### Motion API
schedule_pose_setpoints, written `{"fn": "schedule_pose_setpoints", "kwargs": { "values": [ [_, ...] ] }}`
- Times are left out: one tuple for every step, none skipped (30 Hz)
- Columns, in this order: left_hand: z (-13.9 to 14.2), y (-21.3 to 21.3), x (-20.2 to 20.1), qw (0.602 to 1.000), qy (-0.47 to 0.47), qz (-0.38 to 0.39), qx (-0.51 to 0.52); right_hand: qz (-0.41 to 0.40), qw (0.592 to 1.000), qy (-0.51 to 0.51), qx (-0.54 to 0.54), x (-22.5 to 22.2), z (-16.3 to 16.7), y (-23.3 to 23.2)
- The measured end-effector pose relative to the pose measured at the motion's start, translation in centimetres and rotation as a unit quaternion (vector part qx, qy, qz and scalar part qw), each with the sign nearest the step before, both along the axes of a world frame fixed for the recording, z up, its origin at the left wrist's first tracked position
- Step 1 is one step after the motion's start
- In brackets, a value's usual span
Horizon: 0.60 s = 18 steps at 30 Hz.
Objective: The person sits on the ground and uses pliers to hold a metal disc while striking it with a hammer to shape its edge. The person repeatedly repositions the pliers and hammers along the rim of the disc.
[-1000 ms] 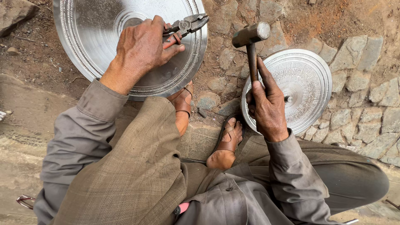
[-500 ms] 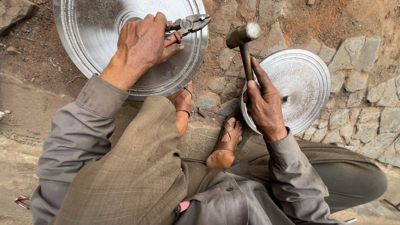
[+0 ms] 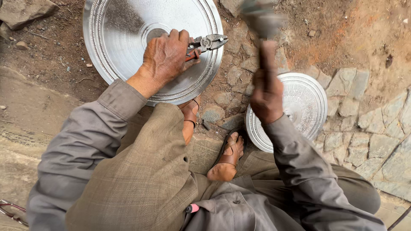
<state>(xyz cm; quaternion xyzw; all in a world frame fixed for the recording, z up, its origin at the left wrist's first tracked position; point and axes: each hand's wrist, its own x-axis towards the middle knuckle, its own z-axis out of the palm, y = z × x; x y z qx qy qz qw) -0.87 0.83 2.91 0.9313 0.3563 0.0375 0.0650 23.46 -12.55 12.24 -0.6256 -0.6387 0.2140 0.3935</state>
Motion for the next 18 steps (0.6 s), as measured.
{"fn": "schedule_pose_setpoints", "kwargs": {
  "values": [
    [0.0, 0.0, 0.1, 1.0, 0.028, -0.004, -0.009, -0.016, 0.995, 0.069, -0.065, 0.3, -2.1, -0.8],
    [0.0, 0.1, 0.0, 0.998, 0.056, -0.004, -0.017, -0.024, 0.982, 0.139, -0.129, 0.5, -3.8, -1.8],
    [0.0, 0.4, 0.0, 0.999, 0.026, 0.003, -0.02, -0.034, 0.956, 0.21, -0.202, 1.0, -4.8, -2.8],
    [0.0, 0.5, -0.2, 0.999, -0.003, -0.006, -0.041, -0.062, 0.913, 0.285, -0.285, 1.2, -5.2, -4.2],
    [-0.1, 0.8, -0.1, 0.998, -0.041, -0.017, -0.049, -0.086, 0.902, 0.316, -0.283, 1.6, -5.0, -5.4],
    [-0.2, 1.3, 0.1, 0.998, -0.037, -0.01, -0.056, -0.09, 0.896, 0.346, -0.262, 2.0, -4.5, -6.3],
    [-0.2, 1.8, 0.0, 0.997, -0.028, 0.002, -0.067, -0.088, 0.887, 0.379, -0.248, 2.2, -3.7, -7.0],
    [-0.3, 1.6, 0.0, 0.995, -0.021, 0.012, -0.093, -0.104, 0.879, 0.39, -0.254, 2.2, -2.9, -7.7],
    [-0.4, 1.6, -0.1, 0.994, -0.026, 0.01, -0.105, -0.122, 0.871, 0.4, -0.258, 2.2, -2.0, -8.3],
    [-0.4, 1.9, -0.2, 0.993, -0.031, 0.011, -0.111, -0.135, 0.864, 0.41, -0.258, 2.0, -1.4, -8.6],
    [-0.3, 2.0, -0.4, 0.992, -0.033, 0.011, -0.122, -0.144, 0.857, 0.418, -0.266, 1.7, -0.9, -9.0],
    [-0.3, 1.8, -0.5, 0.991, -0.042, 0.002, -0.127, -0.156, 0.848, 0.426, -0.275, 1.4, -0.7, -9.3],
    [-0.2, 1.7, -0.7, 0.99, -0.051, -0.004, -0.128, -0.165, 0.84, 0.435, -0.281, 1.1, -0.8, -9.5],
    [-0.1, 1.8, -0.7, 0.99, -0.06, -0.012, -0.126, -0.166, 0.838, 0.43, -0.293, 1.0, -1.0, -9.8],
    [-0.1, 1.8, -0.7, 0.992, -0.056, -0.016, -0.115, -0.169, 0.835, 0.425, -0.304, 0.9, -1.4, -10.0],
    [-0.1, 1.7, -0.7, 0.993, -0.053, -0.019, -0.105, -0.173, 0.833, 0.419, -0.317, 0.9, -1.7, -10.2],
    [-0.1, 1.8, -0.6, 0.994, -0.05, -0.021, -0.095, -0.174, 0.831, 0.423, -0.316, 1.0, -2.1, -10.3],
    [-0.1, 1.7, -0.6, 0.994, -0.054, -0.024, -0.092, -0.174, 0.829, 0.427, -0.315, 1.0, -2.4, -10.5]
  ]
}}
